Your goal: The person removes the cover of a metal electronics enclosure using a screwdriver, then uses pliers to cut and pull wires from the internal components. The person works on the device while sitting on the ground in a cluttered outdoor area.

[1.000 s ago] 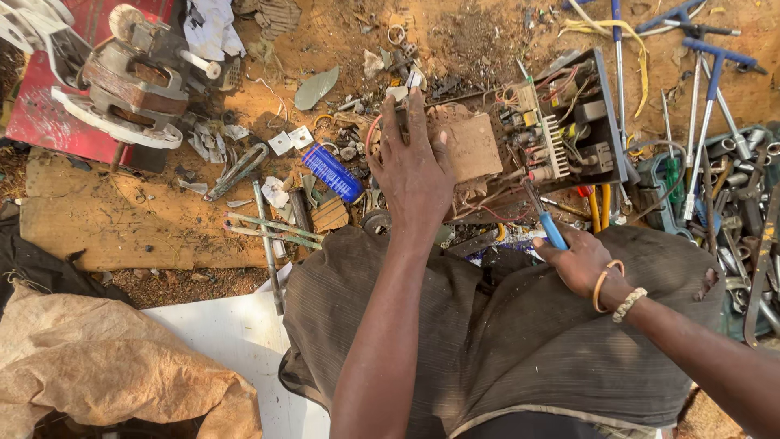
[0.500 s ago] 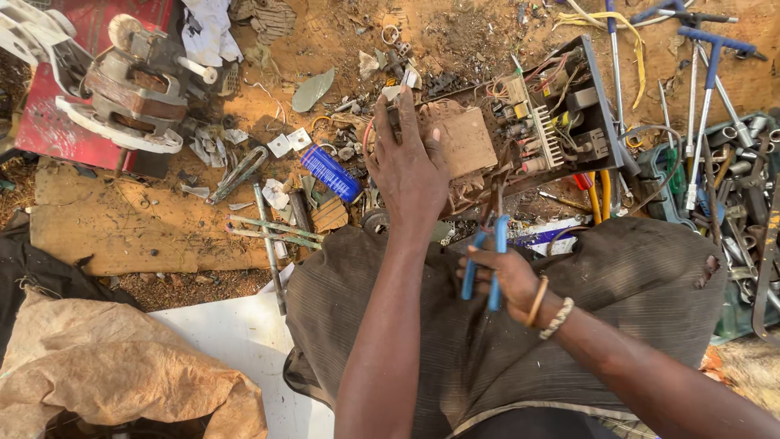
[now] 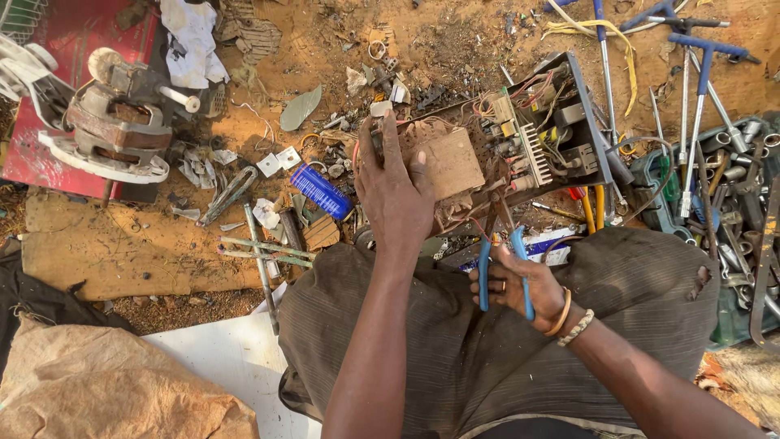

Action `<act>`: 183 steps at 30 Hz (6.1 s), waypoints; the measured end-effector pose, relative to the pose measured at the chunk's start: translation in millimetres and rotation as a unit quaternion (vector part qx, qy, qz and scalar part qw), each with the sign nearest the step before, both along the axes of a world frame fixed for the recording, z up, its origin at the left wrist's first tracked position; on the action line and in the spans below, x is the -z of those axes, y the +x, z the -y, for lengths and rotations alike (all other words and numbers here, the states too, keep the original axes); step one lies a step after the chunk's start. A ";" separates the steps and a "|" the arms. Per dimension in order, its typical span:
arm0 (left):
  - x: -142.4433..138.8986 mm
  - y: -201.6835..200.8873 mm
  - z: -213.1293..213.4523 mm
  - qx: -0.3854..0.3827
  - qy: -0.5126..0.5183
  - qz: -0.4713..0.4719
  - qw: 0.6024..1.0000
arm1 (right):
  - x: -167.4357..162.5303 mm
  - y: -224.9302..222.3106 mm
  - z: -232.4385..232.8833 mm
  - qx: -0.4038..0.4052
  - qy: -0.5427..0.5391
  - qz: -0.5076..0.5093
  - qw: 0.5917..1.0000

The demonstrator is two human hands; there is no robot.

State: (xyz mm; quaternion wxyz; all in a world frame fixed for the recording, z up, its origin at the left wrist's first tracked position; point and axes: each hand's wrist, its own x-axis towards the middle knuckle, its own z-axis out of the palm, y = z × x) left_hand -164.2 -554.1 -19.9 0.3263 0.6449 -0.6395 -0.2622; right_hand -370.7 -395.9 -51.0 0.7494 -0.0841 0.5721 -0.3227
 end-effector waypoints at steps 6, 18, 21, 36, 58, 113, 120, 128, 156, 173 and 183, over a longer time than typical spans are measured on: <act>-2.6 1.0 -0.2 -0.001 0.001 0.002 1.000 | 14.1 -12.1 -7.6 -0.003 -0.027 -0.007 1.000; -1.4 -4.7 -3.1 -0.002 0.004 0.031 1.000 | 21.7 1.6 -5.7 -0.098 0.059 -0.306 0.945; -1.1 -6.7 -4.6 -0.003 -0.004 0.033 0.999 | 33.7 17.3 -5.6 -0.116 0.055 -0.392 0.911; 10.9 -8.2 -2.4 -0.005 -0.012 0.027 1.000 | -6.4 -73.1 18.4 -0.105 0.032 -0.109 0.988; 35.9 -8.1 7.5 -0.073 -0.067 0.076 0.992 | -159.6 -53.7 -15.1 -0.018 -0.709 -0.420 0.567; 67.3 -144.0 -127.0 0.112 0.386 -0.209 0.891 | 61.2 -98.8 -23.6 -0.160 -0.120 -0.276 0.940; 62.5 -137.2 -123.2 0.123 0.395 -0.418 0.809 | 66.3 -82.3 -32.2 -0.120 -0.098 -0.263 0.952; 76.1 -139.9 -123.9 0.128 0.408 -0.368 0.826 | 94.0 -106.1 -32.4 -0.123 -0.085 -0.217 0.965; 91.0 -145.6 -122.0 0.125 0.355 -0.315 0.871 | 110.9 -95.5 -38.0 -0.084 -0.191 -0.365 0.908; 50.9 -133.8 -124.6 0.158 0.321 -0.257 0.898 | 84.9 -99.5 -14.6 -0.049 -0.130 -0.198 0.970; -10.8 -11.3 -16.5 -0.050 -0.100 0.228 0.967 | 33.2 -86.6 8.7 -0.261 -0.239 -0.446 0.822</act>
